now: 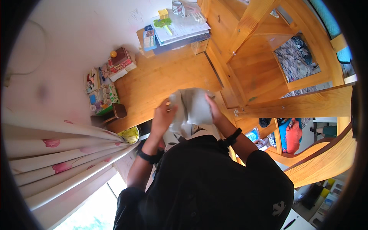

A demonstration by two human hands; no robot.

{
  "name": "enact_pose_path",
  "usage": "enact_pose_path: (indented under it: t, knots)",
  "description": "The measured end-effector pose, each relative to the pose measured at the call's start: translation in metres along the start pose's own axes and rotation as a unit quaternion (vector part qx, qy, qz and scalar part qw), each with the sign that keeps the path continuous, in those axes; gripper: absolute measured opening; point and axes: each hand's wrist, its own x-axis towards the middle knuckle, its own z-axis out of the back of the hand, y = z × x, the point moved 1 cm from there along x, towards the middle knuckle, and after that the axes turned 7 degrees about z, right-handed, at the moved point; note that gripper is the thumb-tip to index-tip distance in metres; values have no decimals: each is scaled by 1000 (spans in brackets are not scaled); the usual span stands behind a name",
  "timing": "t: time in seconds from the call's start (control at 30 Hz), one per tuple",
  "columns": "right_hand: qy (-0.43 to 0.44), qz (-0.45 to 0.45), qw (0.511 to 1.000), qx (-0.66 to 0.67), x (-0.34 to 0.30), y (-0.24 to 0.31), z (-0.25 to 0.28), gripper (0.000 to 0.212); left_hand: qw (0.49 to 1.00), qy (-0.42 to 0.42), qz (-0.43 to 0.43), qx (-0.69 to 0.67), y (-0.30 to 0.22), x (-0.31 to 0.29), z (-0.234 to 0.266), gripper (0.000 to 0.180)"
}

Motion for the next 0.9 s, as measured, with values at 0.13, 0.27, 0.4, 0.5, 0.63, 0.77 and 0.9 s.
enact_pose_path:
  t: [0.13,0.27,0.4,0.5,0.63,0.77,0.9]
  knots:
    - [-59,-4,998,-16,1,-30,-7,36,972,207,-14,-110,9,5,-52,76]
    - [-181,-45,979,-84,-35,-29,16,30,780,433,125,-435,44,7,-59,81]
    - [-290,-93,951,-51,-65,-56,68,32,903,342,133,-224,150,31,-91,38]
    - [-371,-131,919,-33,-76,-80,103,38,905,199,236,-294,250,41,-128,19]
    - [-457,-119,881,-29,-81,-119,176,41,920,126,328,-175,331,44,-189,19]
    - [-465,-47,883,-31,-78,-152,251,25,945,113,243,186,397,46,-251,28]
    - [-461,-77,884,-11,-46,-162,260,33,887,201,372,185,412,29,-306,33]
